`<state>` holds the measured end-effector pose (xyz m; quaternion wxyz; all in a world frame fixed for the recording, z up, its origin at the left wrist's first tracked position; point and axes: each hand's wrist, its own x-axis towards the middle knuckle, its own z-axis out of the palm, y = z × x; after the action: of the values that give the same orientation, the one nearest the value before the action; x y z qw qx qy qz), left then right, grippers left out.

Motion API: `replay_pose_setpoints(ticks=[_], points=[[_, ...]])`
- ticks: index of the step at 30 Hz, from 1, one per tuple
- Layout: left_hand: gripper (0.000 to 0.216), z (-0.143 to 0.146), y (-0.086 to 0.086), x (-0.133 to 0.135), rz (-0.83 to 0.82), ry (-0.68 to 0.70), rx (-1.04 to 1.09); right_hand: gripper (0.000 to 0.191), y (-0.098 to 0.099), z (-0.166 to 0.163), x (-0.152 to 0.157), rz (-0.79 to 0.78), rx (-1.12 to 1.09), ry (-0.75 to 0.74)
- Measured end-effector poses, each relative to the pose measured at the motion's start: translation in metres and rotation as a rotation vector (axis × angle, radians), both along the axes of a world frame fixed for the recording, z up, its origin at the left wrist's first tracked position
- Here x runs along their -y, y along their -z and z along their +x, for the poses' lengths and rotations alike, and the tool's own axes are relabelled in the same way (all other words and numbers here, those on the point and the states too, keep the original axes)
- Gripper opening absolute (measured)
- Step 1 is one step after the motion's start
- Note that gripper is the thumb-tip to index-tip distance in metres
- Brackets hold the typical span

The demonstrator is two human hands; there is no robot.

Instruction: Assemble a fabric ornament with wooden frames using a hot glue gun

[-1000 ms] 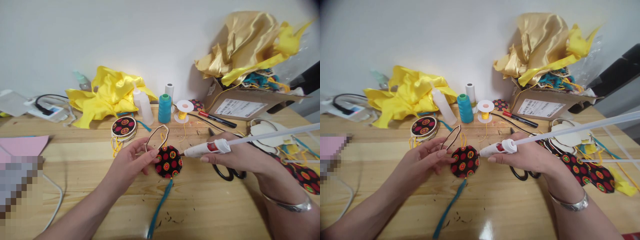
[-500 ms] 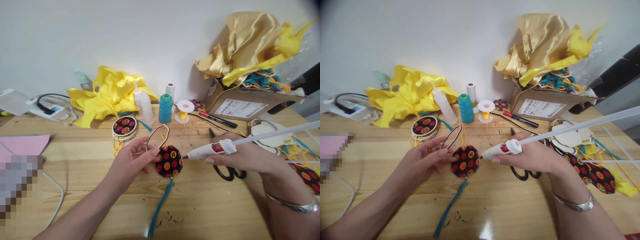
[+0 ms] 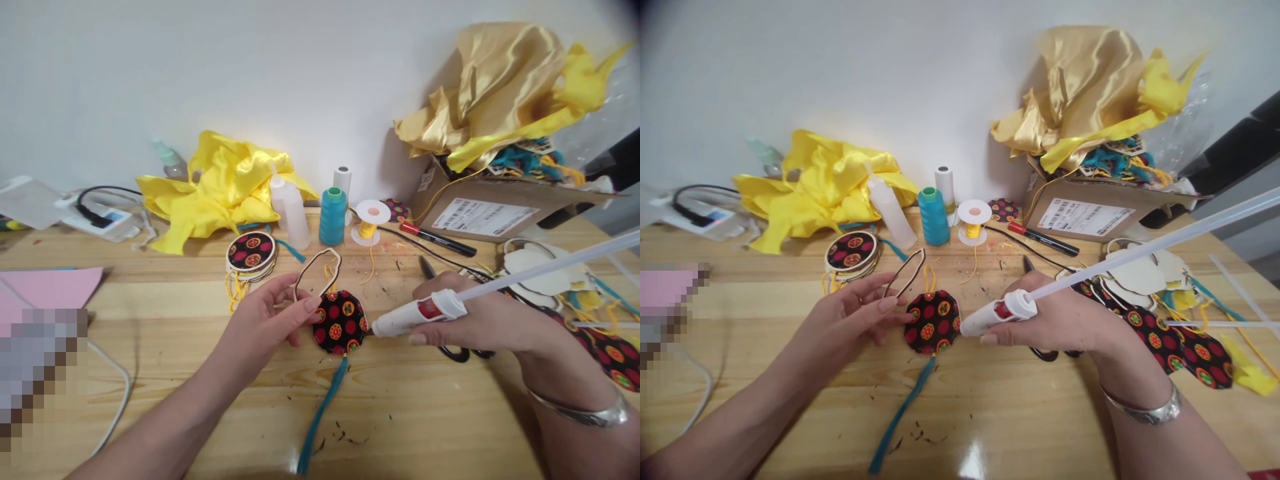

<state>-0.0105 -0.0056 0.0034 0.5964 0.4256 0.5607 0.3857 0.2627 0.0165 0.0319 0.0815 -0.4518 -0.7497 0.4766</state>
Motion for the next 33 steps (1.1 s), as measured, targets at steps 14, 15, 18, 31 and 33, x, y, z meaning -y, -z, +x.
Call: replay_pose_setpoints(ticks=[14, 15, 18, 31, 33], points=[[0.050, 0.001, 0.001, -0.001, 0.017, -0.021, -0.007, 0.029, -0.002, 0.010, 0.002, -0.049, 0.010, 0.027], [0.052, 0.001, 0.001, -0.001, 0.013, -0.028, -0.010, 0.029, -0.003, 0.010, 0.002, -0.072, -0.013, 0.007], [0.055, 0.004, -0.002, -0.001, 0.001, -0.060, -0.018, 0.032, -0.004, 0.007, 0.002, -0.107, -0.113, -0.031], [0.056, 0.004, -0.003, 0.000, -0.013, -0.078, -0.009, 0.032, 0.010, -0.012, 0.001, 0.023, -0.081, -0.176], [0.055, 0.004, -0.003, 0.000, -0.003, -0.066, -0.012, 0.033, 0.012, -0.013, 0.002, 0.021, -0.086, -0.168]])
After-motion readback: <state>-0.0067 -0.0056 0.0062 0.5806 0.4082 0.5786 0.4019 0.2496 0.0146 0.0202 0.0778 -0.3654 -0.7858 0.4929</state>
